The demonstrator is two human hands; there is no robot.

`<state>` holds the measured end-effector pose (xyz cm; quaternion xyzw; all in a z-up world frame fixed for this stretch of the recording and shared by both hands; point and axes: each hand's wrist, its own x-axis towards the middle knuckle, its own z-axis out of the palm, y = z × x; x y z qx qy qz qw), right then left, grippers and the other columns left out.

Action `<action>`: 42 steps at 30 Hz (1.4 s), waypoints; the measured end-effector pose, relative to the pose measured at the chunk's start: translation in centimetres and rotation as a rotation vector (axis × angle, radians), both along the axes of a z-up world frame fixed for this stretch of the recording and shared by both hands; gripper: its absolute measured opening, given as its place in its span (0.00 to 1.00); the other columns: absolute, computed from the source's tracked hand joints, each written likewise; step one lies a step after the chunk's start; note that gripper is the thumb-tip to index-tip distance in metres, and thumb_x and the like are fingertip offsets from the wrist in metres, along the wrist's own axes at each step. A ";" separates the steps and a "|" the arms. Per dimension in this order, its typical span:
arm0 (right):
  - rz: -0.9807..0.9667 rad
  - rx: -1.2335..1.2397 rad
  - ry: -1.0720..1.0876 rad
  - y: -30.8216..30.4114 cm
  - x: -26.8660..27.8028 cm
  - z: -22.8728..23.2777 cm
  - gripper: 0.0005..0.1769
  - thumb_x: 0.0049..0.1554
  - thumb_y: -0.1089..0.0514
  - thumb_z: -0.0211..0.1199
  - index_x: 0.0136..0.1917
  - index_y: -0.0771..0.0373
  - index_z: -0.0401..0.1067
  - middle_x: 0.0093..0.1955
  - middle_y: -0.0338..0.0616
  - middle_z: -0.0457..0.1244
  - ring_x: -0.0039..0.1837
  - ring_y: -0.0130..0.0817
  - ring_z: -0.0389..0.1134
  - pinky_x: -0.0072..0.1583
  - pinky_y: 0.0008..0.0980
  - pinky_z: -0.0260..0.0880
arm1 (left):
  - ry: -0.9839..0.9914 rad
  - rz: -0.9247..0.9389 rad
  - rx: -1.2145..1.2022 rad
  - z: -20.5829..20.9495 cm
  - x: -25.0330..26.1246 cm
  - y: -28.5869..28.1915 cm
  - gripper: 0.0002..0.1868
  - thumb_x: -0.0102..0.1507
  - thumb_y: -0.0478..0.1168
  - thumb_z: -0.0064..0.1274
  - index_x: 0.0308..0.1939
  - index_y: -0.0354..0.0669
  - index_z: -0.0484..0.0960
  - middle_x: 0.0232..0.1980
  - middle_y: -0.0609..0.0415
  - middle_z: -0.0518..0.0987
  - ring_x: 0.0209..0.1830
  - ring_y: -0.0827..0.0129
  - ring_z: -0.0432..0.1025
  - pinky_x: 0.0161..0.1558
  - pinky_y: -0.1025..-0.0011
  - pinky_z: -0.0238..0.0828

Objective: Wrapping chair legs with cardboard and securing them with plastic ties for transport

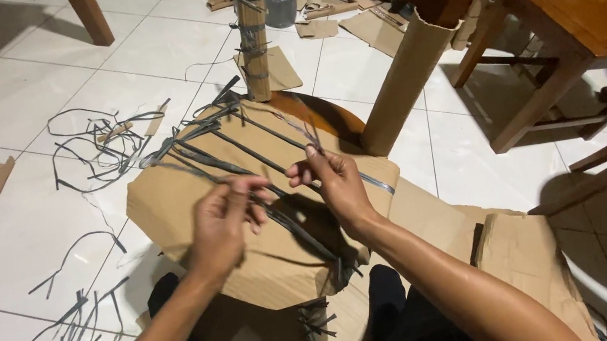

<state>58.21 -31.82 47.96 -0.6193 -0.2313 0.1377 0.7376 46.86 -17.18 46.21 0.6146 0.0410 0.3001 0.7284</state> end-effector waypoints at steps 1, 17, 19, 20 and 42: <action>0.001 0.003 -0.001 0.0 -0.8 0.5 0.23 0.68 0.51 0.51 0.36 0.63 0.72 0.40 0.52 0.72 0.42 0.34 0.74 0.51 0.29 0.70 | -0.001 0.001 0.003 -0.5 0.2 -0.7 0.21 0.72 0.48 0.42 0.46 0.34 0.83 0.33 0.46 0.81 0.20 0.72 0.74 0.19 0.80 0.72; 0.195 0.062 0.157 -4.8 -3.3 2.2 0.15 0.59 0.54 0.66 0.52 0.69 0.76 0.46 0.52 0.72 0.49 0.32 0.74 0.49 0.26 0.72 | 0.251 -0.315 0.156 -1.4 0.0 -5.5 0.29 0.73 0.50 0.41 0.21 0.39 0.76 0.11 0.56 0.66 0.13 0.77 0.58 0.20 0.80 0.56; 0.189 0.058 0.148 -4.9 -2.3 1.7 0.14 0.60 0.53 0.65 0.51 0.67 0.76 0.45 0.50 0.71 0.47 0.32 0.74 0.44 0.21 0.70 | 0.247 -0.314 0.158 -2.0 0.1 -5.2 0.27 0.73 0.50 0.42 0.25 0.37 0.80 0.13 0.56 0.67 0.14 0.76 0.60 0.21 0.80 0.58; 0.171 0.086 0.149 -5.0 -1.5 1.2 0.14 0.61 0.53 0.63 0.52 0.67 0.74 0.44 0.51 0.71 0.46 0.34 0.75 0.39 0.18 0.66 | 0.248 -0.331 0.169 -2.4 0.1 -4.9 0.24 0.73 0.47 0.42 0.28 0.36 0.81 0.13 0.57 0.66 0.14 0.76 0.60 0.22 0.79 0.59; -0.244 0.019 0.030 -6.6 3.6 -1.2 0.10 0.66 0.54 0.55 0.47 0.62 0.69 0.29 0.30 0.54 0.29 0.19 0.57 0.29 0.13 0.52 | 0.307 -0.422 0.643 -1.0 -1.6 -2.8 0.17 0.71 0.45 0.41 0.31 0.45 0.78 0.14 0.51 0.70 0.17 0.64 0.65 0.28 0.68 0.70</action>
